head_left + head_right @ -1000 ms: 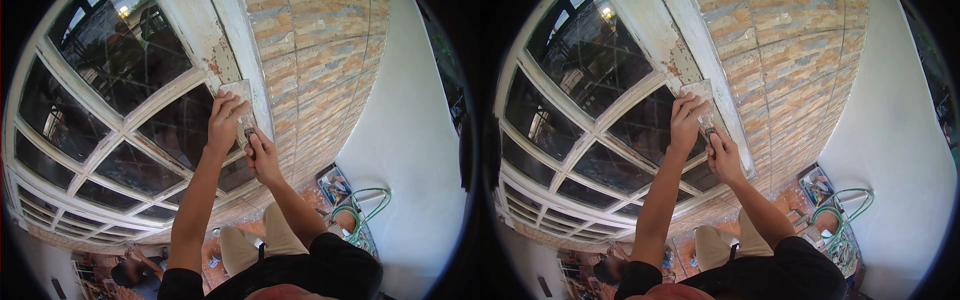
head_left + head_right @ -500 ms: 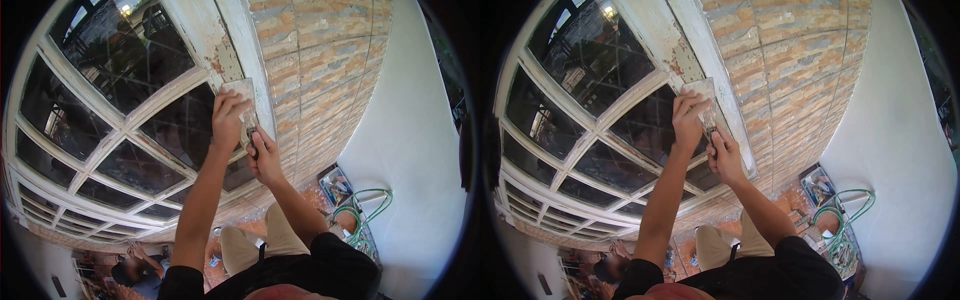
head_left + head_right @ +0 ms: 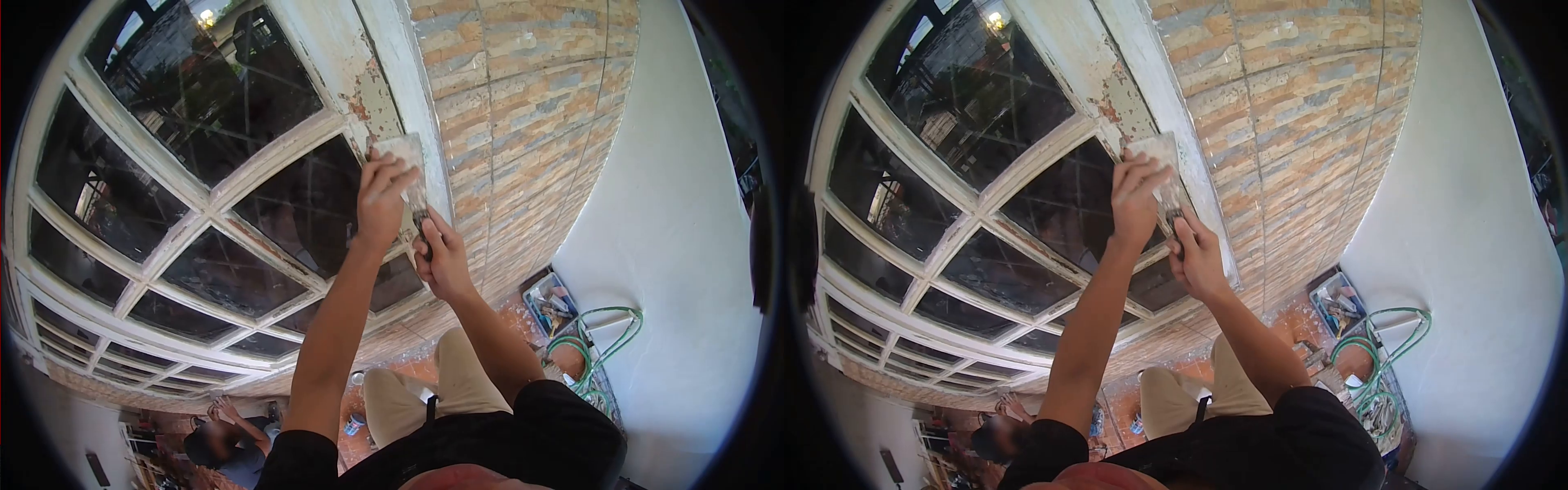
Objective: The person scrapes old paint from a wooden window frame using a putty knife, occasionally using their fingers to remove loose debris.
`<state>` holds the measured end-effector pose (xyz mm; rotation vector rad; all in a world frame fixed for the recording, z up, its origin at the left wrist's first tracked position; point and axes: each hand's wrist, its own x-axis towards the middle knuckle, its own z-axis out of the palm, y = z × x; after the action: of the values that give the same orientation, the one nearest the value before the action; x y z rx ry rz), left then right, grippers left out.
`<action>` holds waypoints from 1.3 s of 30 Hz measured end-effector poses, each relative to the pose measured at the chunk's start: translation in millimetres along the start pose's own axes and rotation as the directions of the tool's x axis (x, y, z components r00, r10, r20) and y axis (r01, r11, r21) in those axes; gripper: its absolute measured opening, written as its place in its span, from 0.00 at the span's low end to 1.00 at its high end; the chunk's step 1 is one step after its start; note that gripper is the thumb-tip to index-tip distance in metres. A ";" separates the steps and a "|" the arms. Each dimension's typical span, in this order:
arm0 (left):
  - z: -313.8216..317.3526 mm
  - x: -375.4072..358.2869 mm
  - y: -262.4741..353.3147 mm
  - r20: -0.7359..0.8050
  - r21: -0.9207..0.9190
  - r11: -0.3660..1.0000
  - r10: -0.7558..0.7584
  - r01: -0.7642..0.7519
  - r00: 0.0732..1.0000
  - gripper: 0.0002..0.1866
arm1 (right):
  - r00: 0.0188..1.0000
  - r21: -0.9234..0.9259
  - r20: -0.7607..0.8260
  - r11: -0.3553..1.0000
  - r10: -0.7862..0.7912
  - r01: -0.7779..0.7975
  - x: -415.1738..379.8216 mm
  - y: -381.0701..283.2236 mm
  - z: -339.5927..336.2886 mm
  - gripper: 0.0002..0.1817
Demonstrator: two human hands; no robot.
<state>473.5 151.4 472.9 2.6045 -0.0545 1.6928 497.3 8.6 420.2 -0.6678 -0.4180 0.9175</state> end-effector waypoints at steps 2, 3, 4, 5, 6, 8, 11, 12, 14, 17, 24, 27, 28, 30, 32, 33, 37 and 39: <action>2.3 -1.0 -3.8 0.025 0.005 1.000 -0.016 0.016 1.000 0.23 | 1.000 0.017 0.015 1.000 0.000 0.000 5.4 0.4 -2.6 0.27; 1.4 8.4 -4.3 -0.015 0.004 1.000 0.001 -0.001 1.000 0.24 | 0.998 -0.013 0.036 0.999 -0.047 0.048 8.7 -2.9 1.6 0.27; 0.0 18.9 -3.7 -0.054 0.003 1.000 0.018 -0.017 0.998 0.24 | 0.994 -0.044 0.057 0.994 -0.093 0.095 12.2 -8.1 6.1 0.27; -3.0 28.1 -2.3 -0.068 0.026 1.000 0.004 -0.002 0.998 0.24 | 0.994 -0.068 0.041 0.992 -0.102 0.105 14.1 -15.8 12.0 0.27; -2.4 25.8 -0.3 -0.060 0.022 1.000 0.001 0.000 0.998 0.24 | 0.995 -0.064 0.033 0.993 -0.099 0.101 11.8 -14.7 10.7 0.27; -2.5 24.1 3.2 -0.097 0.001 1.000 -0.026 0.026 0.995 0.24 | 0.989 -0.151 0.049 0.978 -0.138 0.144 10.3 -14.3 9.7 0.27; 3.5 3.3 -1.7 -0.099 0.004 1.000 -0.009 0.010 0.995 0.25 | 1.000 -0.103 0.004 0.995 -0.012 0.012 1.7 -4.5 -3.2 0.26; 2.2 2.9 0.4 -0.093 -0.001 1.000 -0.015 0.015 0.996 0.26 | 1.000 -0.105 0.007 0.994 -0.009 0.010 4.6 -6.3 -2.2 0.26; -0.3 6.0 -1.7 -0.066 0.017 1.000 -0.016 0.017 0.998 0.26 | 0.998 -0.138 0.015 0.988 -0.065 0.067 7.9 -10.0 -1.3 0.26; 5.7 -2.9 1.1 -0.069 0.010 0.999 -0.040 0.041 0.997 0.26 | 0.997 -0.147 -0.021 0.987 -0.074 0.071 5.2 -0.5 2.1 0.26; 0.4 5.0 3.5 -0.058 0.028 0.998 -0.059 0.061 0.997 0.26 | 1.000 -0.133 0.007 0.991 -0.020 0.021 5.9 -12.0 -1.3 0.26; 1.7 0.4 7.5 -0.047 0.022 0.998 -0.058 0.059 0.997 0.25 | 0.999 -0.133 0.018 0.990 -0.035 0.037 3.9 -7.3 0.1 0.26; 0.4 3.5 5.6 -0.054 0.024 0.998 -0.059 0.061 0.997 0.25 | 0.999 -0.119 0.005 0.992 -0.042 0.042 5.9 -6.8 3.9 0.26; -2.6 10.2 0.8 -0.058 0.019 0.999 -0.034 0.035 0.998 0.25 | 0.999 -0.116 -0.014 0.992 -0.046 0.044 7.5 -8.3 6.4 0.27; -1.9 1.4 6.0 -0.047 0.041 0.997 -0.064 0.066 0.997 0.25 | 0.999 -0.067 -0.003 0.997 -0.032 0.031 3.3 -8.2 6.6 0.27; 0.0 -2.1 6.3 -0.056 0.026 0.997 -0.066 0.067 0.996 0.25 | 0.999 -0.100 0.004 0.994 -0.036 0.036 1.3 -5.7 2.7 0.27; -2.2 0.5 3.0 -0.054 0.037 0.998 -0.055 0.057 0.997 0.25 | 0.999 -0.133 -0.006 0.990 -0.041 0.040 3.3 -6.3 2.5 0.27; -3.2 2.3 3.9 -0.038 0.049 0.997 -0.053 0.055 0.998 0.24 | 1.000 -0.116 -0.012 0.993 -0.021 0.020 1.8 -10.9 1.6 0.26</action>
<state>471.4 147.6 476.3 2.5835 0.0596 1.7458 503.8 5.9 428.9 -0.7736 -0.4683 0.8738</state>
